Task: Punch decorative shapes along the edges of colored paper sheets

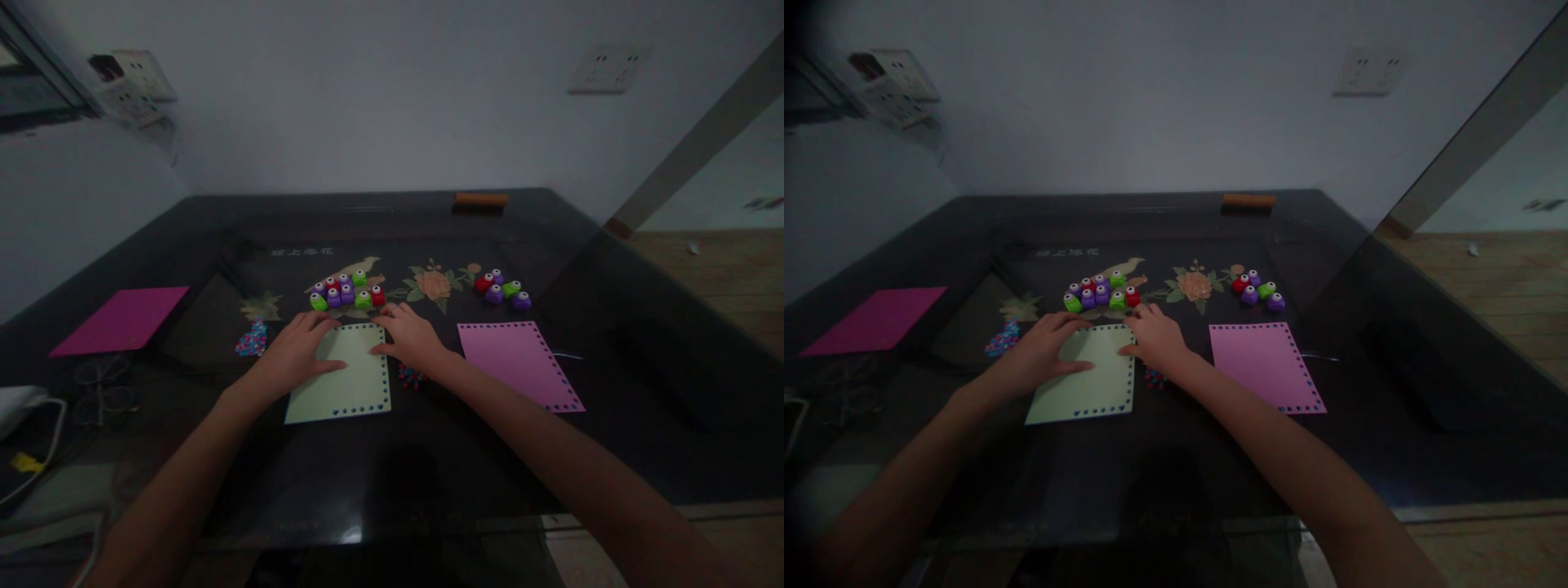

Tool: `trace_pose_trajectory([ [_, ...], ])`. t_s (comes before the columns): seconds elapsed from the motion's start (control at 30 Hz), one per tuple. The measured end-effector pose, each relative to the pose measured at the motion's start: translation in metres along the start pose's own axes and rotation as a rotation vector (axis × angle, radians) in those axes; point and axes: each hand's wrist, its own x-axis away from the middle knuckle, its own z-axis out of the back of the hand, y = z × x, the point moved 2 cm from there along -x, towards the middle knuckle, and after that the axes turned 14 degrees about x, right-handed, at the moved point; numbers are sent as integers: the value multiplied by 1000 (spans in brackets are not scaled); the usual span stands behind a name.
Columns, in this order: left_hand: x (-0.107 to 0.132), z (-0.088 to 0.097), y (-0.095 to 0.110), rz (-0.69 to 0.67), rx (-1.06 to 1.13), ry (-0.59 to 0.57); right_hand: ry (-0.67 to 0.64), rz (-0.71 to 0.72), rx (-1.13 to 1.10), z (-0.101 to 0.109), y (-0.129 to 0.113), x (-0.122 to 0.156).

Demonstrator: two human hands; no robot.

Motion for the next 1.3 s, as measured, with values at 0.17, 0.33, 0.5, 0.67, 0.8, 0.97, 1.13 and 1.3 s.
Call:
trace_pose_trajectory([
  [0.17,0,0,3,-8,-18,20,14,-29,-38,1,-1,2],
  [0.33,0,4,4,35,-8,25,23,-40,-103,0,-1,2],
  [0.5,0,14,-3,133,124,6,54,-43,-166,-1,-2,2],
  [0.67,-2,26,-15,283,290,52,44,-55,-206,-3,-5,1],
  [0.8,-2,30,-25,318,317,46,8,-90,-274,-4,-5,1],
  [0.97,-1,34,-29,370,564,95,3,-203,-482,0,0,0],
  [1.13,0,41,-19,501,724,172,-90,-243,-1006,-3,4,-4],
  [1.3,-1,44,-8,549,822,292,-235,-235,-1255,-10,4,-3],
])
